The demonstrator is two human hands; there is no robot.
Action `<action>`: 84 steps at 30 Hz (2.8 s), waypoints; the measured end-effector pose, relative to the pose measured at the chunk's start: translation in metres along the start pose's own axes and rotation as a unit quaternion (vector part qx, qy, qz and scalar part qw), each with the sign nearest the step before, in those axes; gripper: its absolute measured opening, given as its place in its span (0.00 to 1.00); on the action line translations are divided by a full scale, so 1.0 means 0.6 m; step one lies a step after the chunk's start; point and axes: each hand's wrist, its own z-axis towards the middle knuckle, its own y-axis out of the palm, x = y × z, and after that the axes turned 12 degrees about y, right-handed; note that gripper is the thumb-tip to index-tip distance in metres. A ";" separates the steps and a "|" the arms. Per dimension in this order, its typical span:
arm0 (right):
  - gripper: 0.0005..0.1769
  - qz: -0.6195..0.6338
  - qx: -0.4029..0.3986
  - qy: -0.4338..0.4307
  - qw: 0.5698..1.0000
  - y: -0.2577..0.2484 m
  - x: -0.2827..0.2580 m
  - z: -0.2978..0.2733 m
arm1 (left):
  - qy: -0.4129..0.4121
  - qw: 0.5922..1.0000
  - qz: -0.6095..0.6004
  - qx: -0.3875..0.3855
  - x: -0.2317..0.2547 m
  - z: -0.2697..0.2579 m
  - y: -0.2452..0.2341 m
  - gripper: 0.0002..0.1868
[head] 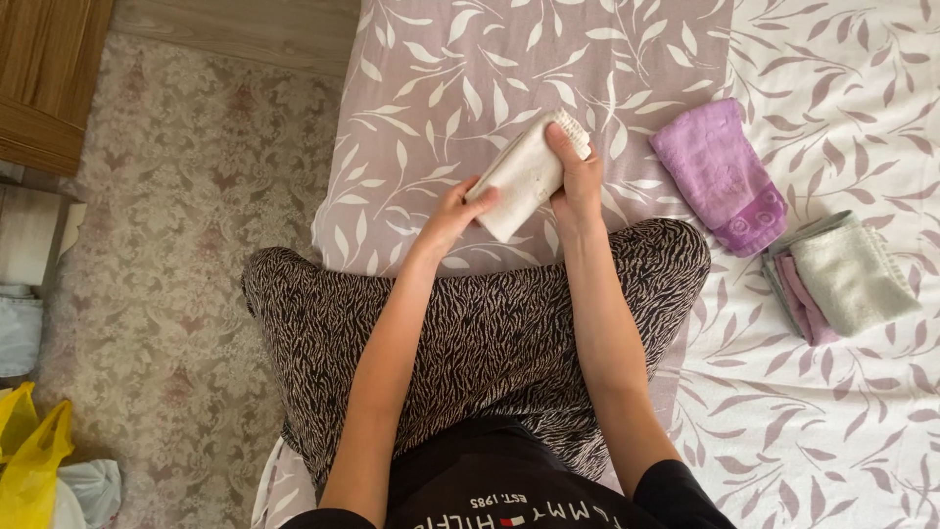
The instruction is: Folding small white and purple towels on a bed.
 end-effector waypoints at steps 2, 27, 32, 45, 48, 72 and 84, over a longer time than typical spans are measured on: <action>0.27 0.016 -0.008 0.001 1.000 -0.005 0.004 0.007 | 0.008 1.000 -0.001 0.019 0.004 0.000 0.001 0.43; 0.31 0.026 -0.077 0.055 0.995 -0.001 -0.017 -0.003 | 0.084 0.990 -0.056 0.101 0.092 0.082 -0.065 0.15; 0.30 0.039 -0.086 0.053 0.994 -0.010 -0.010 0.012 | 0.081 0.988 -0.082 0.103 0.078 0.091 -0.067 0.26; 0.50 -0.015 -0.043 -0.010 0.999 -0.007 -0.020 -0.002 | 0.033 0.991 -0.099 0.081 0.110 0.063 -0.029 0.54; 0.51 -0.064 -0.024 -0.030 0.997 -0.014 -0.019 -0.005 | 0.043 0.989 -0.104 0.095 0.102 0.062 -0.024 0.46; 0.29 -0.609 0.444 -0.552 0.357 -0.568 -0.223 -0.169 | 0.007 0.951 -0.216 -0.221 0.158 0.033 0.297 0.38; 0.36 -0.696 0.414 -0.296 0.506 -0.634 -0.134 -0.149 | -0.026 0.977 -0.187 -0.095 0.073 0.014 0.205 0.19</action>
